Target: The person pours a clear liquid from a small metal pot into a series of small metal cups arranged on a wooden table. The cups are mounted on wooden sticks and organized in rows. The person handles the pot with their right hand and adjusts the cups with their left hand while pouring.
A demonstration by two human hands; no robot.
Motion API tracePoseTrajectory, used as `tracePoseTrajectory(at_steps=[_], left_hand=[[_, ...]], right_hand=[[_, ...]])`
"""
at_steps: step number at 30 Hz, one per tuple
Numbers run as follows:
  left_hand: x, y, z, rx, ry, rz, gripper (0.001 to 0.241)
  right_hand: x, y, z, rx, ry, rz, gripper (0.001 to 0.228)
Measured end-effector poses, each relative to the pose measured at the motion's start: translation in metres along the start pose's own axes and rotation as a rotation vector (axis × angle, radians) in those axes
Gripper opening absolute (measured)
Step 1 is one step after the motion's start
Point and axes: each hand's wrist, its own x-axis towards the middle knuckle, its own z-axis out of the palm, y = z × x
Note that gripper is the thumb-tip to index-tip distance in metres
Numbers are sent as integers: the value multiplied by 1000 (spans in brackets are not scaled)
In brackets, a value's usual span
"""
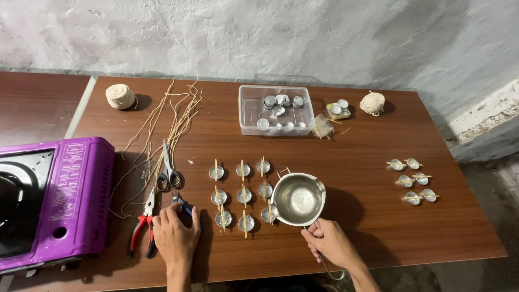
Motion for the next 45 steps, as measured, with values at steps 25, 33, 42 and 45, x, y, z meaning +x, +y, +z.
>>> tracePoseTrajectory(at_steps=[25, 33, 42, 45], left_hand=[[2, 3, -5, -11, -45, -8, 38], [3, 4, -7, -32, -48, -20, 35], [3, 3, -5, -4, -33, 3, 37], [-2, -3, 4, 16, -41, -2, 44]], right_hand=[[2, 1, 2, -3, 2, 3, 28], [4, 3, 3, 21, 7, 3, 29], [5, 2, 2, 28, 2, 9, 27], [10, 12, 1, 95, -13, -17, 25]])
